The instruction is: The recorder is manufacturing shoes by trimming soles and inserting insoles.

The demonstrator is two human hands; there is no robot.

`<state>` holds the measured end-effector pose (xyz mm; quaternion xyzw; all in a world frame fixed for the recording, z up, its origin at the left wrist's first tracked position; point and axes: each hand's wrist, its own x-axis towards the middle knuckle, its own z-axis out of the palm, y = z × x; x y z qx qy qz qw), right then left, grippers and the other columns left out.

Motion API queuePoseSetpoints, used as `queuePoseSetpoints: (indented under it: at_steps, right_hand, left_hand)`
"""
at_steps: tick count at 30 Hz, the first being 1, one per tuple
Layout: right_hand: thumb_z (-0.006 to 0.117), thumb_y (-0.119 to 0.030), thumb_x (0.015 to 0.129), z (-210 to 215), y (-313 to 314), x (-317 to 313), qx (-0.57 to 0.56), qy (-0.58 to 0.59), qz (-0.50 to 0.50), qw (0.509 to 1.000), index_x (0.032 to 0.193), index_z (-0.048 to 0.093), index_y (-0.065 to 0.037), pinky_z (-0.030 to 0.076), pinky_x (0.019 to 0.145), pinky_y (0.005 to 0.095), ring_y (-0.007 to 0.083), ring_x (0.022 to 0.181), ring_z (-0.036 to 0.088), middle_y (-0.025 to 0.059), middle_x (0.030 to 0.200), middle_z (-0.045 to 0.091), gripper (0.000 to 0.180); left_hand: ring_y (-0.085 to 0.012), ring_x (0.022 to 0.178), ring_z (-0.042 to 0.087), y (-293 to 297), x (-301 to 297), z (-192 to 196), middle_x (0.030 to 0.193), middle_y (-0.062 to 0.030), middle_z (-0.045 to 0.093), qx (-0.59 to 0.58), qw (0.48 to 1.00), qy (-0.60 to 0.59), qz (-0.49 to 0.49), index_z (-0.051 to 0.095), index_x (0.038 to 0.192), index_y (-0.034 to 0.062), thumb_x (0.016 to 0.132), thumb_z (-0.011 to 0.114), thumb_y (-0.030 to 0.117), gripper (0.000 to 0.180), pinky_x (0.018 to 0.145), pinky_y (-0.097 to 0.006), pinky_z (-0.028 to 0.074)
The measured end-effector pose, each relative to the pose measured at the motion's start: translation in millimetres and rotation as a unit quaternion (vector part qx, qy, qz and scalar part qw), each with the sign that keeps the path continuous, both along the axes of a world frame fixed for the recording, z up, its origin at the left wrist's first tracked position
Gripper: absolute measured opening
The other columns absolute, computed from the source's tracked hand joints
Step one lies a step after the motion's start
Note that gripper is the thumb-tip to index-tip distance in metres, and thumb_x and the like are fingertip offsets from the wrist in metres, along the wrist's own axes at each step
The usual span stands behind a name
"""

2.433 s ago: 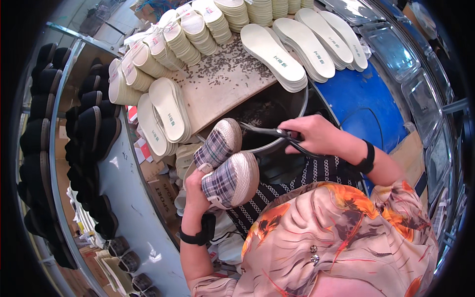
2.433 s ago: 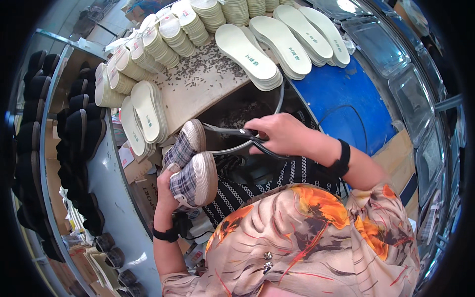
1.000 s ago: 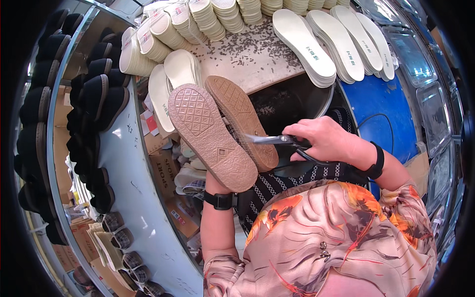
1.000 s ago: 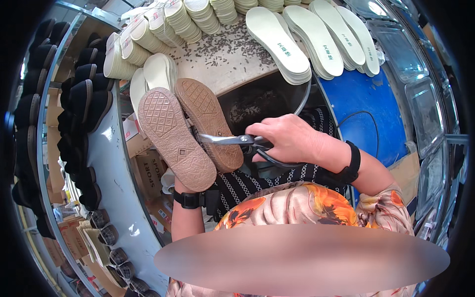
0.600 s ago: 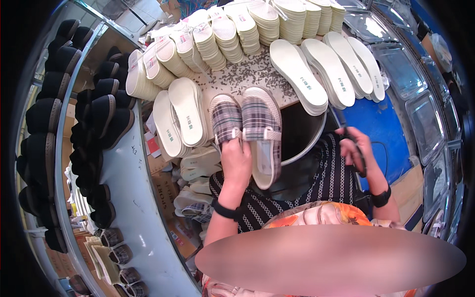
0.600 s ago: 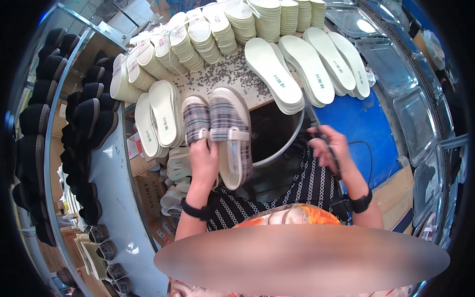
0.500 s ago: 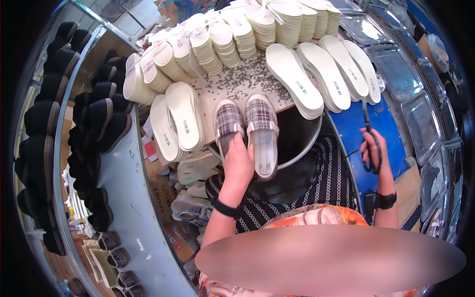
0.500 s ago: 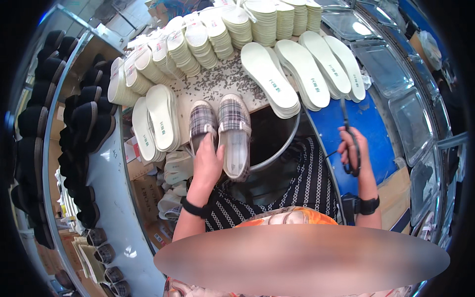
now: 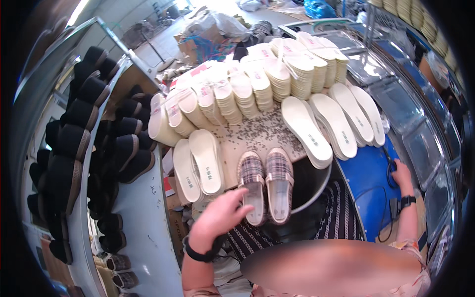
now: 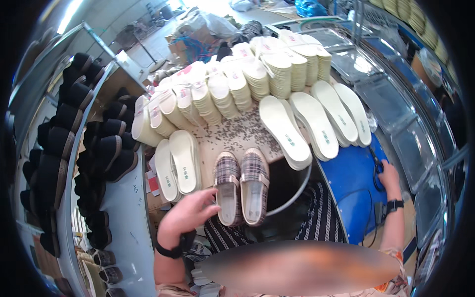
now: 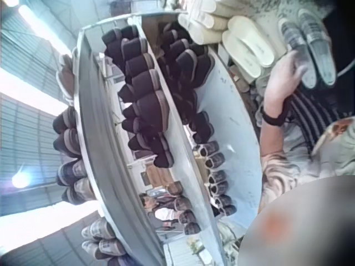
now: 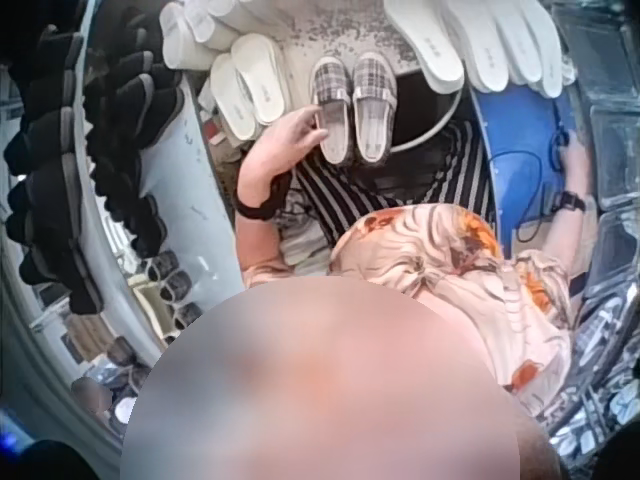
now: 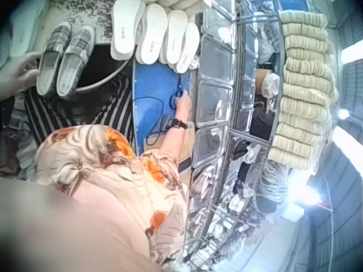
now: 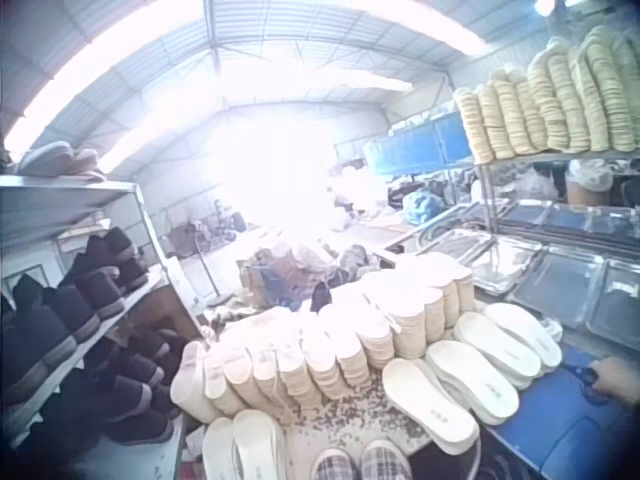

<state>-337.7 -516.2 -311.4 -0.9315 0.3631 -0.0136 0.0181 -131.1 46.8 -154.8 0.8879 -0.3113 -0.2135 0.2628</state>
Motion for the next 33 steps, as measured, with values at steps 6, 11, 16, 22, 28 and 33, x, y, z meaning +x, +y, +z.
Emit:
queuePoseSetpoints:
  at_steps: [6, 11, 16, 22, 28, 33]
  right_hand:
    - [0.069, -0.017, 0.063, 115, 79, 97, 0.201, 0.051, 0.114, 0.972, 0.096, 0.061, -0.003, 0.048, 0.068, 0.0364, 0.028, 0.074, 0.062, 0.0166, 0.079, 0.063, 0.037]
    - [0.066, -0.02, 0.074, 207, 223, 251, 0.42, 0.052, 0.392, 0.817, 0.098, 0.063, -0.005, 0.049, 0.073, 0.0283, 0.015, 0.078, 0.061, 0.0069, 0.083, 0.065, 0.028]
    - [0.062, -0.026, 0.074, 193, 370, 424, 0.292, 0.06, 0.512, 0.806, 0.101, 0.062, -0.006, 0.046, 0.081, 0.0337, 0.022, 0.086, 0.059, 0.0115, 0.091, 0.062, 0.034]
    - [0.06, -0.03, 0.069, 132, 423, 514, -0.068, -0.043, 0.569, 0.818, 0.088, 0.062, -0.004, 0.039, 0.09, 0.0361, 0.0242, 0.095, 0.058, 0.0101, 0.096, 0.06, 0.032]
    - [0.056, -0.023, 0.072, 114, 415, 520, -0.112, -0.104, 0.626, 0.765, 0.082, 0.062, -0.003, 0.043, 0.082, 0.0368, 0.0253, 0.085, 0.061, 0.0131, 0.087, 0.062, 0.023]
    - [0.05, -0.016, 0.078, 114, 425, 506, -0.152, -0.087, 0.627, 0.759, 0.086, 0.056, 0.001, 0.046, 0.078, 0.036, 0.0285, 0.084, 0.061, 0.0173, 0.086, 0.061, 0.019]
  left_hand:
    - [-0.0312, 0.088, 0.062, 43, 139, 25, 0.096, -0.0201, 0.063, 0.083, 0.992, 0.013, 0.095, 0.055, 0.114, 0.0007, 0.079, 0.064, 0.033, 0.049, 0.078, -0.036, 0.049]
    - [-0.033, 0.097, 0.059, 38, 253, 20, 0.103, -0.0213, 0.06, 0.089, 0.964, -0.167, 0.19, 0.055, 0.113, -0.0027, 0.074, 0.067, 0.039, 0.058, 0.085, -0.038, 0.046]
    - [-0.0314, 0.102, 0.055, 22, 303, -6, 0.108, -0.0171, 0.057, 0.155, 0.916, -0.32, 0.187, 0.056, 0.111, -0.0011, 0.069, 0.07, 0.045, 0.064, 0.09, -0.037, 0.043]
    - [-0.0298, 0.099, 0.057, 31, 326, -19, 0.105, -0.0182, 0.058, 0.152, 0.935, -0.285, 0.147, 0.061, 0.103, -0.0011, 0.071, 0.066, 0.046, 0.057, 0.087, -0.038, 0.044]
    - [-0.0327, 0.1, 0.057, 38, 322, -7, 0.104, -0.0204, 0.059, 0.117, 0.947, -0.272, 0.125, 0.059, 0.108, -0.0015, 0.074, 0.064, 0.042, 0.055, 0.088, -0.038, 0.044]
    - [-0.0326, 0.104, 0.054, 75, 301, -6, 0.109, -0.0192, 0.058, 0.092, 0.917, -0.35, 0.166, 0.054, 0.115, -0.0013, 0.069, 0.069, 0.044, 0.066, 0.092, -0.038, 0.041]
